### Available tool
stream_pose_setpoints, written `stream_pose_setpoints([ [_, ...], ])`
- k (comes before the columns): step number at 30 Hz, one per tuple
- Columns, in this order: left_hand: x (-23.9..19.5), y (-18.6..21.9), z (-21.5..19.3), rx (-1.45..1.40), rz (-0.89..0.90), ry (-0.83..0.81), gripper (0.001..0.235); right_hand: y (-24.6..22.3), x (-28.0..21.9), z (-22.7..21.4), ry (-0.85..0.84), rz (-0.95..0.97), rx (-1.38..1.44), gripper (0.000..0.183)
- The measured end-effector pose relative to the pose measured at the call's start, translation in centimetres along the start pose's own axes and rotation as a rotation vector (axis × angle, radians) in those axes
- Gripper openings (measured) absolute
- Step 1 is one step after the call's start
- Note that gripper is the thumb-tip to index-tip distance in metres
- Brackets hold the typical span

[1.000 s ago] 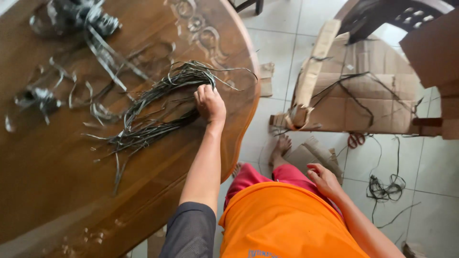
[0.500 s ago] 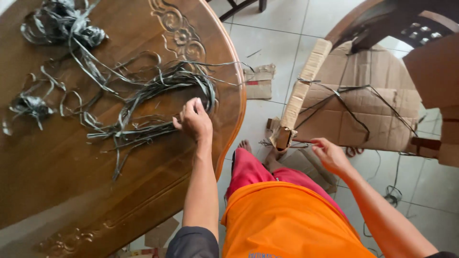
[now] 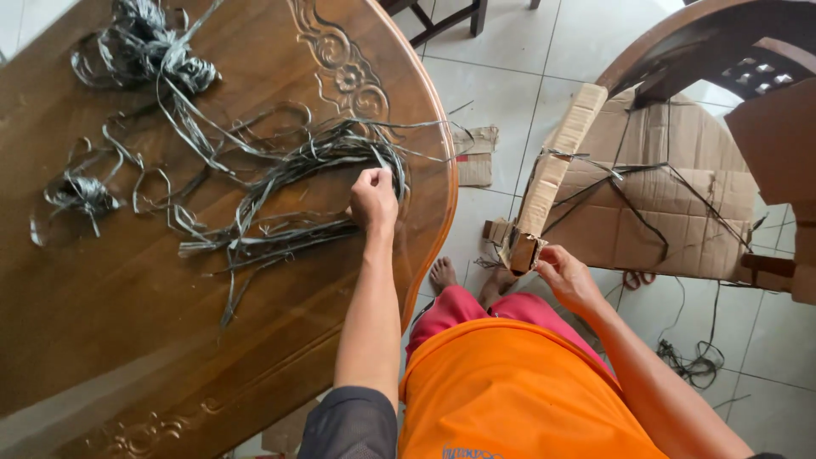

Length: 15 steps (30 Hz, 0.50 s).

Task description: Wrapping a wooden chair with cardboard and securing it with string for transport

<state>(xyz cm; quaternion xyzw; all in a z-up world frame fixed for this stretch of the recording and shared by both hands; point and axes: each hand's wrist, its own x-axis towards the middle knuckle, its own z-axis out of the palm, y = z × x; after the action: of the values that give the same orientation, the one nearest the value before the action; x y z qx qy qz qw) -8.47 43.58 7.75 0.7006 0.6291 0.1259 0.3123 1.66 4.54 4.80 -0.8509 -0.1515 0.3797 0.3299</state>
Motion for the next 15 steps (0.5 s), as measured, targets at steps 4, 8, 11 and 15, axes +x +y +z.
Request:
stream_pose_setpoints([
  [4, 0.1, -1.0, -1.4, -0.104, 0.124, 0.153, 0.016, -0.8, -1.4, -0.7, 0.013, 0.011, 0.031, 0.033],
  [8, -0.3, -1.3, -3.7, -0.506, 0.3, 0.333, 0.011, -1.1, -1.6, -0.7, 0.131, -0.059, -0.012, 0.028],
  [11, -0.7, -1.0, -5.9, -0.759, 0.338, 0.228, 0.013, -2.4, -1.5, -1.0, 0.454, -0.235, -0.023, 0.022],
  [15, -2.3, -1.0, -8.8, -0.787, 0.38, 0.181, 0.015, -8.6, -1.8, -2.2, 0.678, -0.593, 0.019, 0.022],
])
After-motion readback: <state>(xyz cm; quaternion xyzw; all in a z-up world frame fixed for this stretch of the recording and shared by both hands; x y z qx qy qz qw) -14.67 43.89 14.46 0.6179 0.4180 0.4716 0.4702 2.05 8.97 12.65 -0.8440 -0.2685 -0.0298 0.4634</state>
